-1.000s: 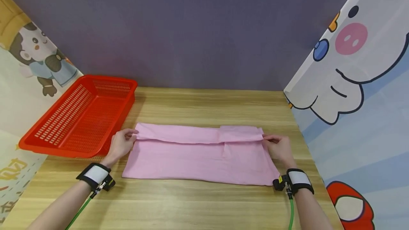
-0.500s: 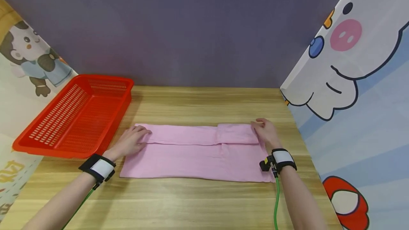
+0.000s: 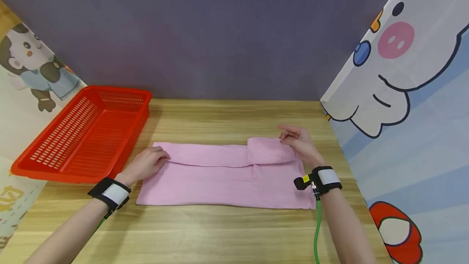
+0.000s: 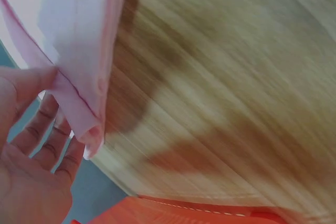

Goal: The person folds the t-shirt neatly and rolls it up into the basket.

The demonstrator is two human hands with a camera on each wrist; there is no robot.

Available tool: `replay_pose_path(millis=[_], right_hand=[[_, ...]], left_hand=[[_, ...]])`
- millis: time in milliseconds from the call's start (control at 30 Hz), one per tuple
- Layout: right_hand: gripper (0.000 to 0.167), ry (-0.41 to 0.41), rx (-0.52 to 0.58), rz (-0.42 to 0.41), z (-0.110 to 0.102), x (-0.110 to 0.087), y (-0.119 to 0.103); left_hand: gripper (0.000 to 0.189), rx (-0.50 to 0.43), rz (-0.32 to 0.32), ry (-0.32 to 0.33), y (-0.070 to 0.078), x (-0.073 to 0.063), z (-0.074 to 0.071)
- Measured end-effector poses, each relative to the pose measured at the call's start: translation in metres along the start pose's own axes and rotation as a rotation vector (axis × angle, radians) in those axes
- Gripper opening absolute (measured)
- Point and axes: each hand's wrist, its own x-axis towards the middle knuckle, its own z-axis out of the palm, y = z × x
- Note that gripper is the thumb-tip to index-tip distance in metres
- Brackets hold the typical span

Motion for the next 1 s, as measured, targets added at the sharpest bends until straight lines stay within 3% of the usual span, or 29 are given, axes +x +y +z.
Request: replay_pose_path(millis=[200, 300, 400, 533, 700, 833, 933, 1000], right_hand=[[0.050, -0.376, -0.288, 0.014, 0.002, -0.036, 0.001], [0.046, -0.421, -0.411, 0.057, 0.001, -0.046, 0.010], [0.042, -0.264, -0.473, 0.091, -0.003, -0.052, 0.016], [0.033, 0.061, -0.556, 0.064, -0.011, -0.052, 0.018], [0.029, 0.346, -0.848, 0.055, -0.014, -0.045, 0.027], [0.032, 0.459, -1.041, 0.049, -0.005, -0.038, 0.038], [0.033, 0.469, -1.102, 0.015, 0.009, -0.032, 0.044], [0.037, 0.425, -1.141, 0.030, 0.018, -0.029, 0.046]], left_hand=[[0.014, -0.005, 0.019, 0.012, -0.002, -0.003, 0.000], [0.015, -0.004, 0.023, 0.021, -0.001, -0.003, -0.003], [0.014, 0.011, 0.026, 0.030, 0.000, -0.003, -0.005], [0.011, 0.025, 0.029, 0.058, 0.003, -0.001, -0.003], [0.012, -0.020, 0.065, 0.071, 0.015, 0.008, -0.001], [0.029, -0.114, 0.123, 0.025, 0.028, 0.016, 0.003], [0.053, -0.194, 0.172, -0.082, 0.035, 0.019, 0.007], [0.075, -0.223, 0.190, -0.193, 0.037, 0.019, 0.011]])
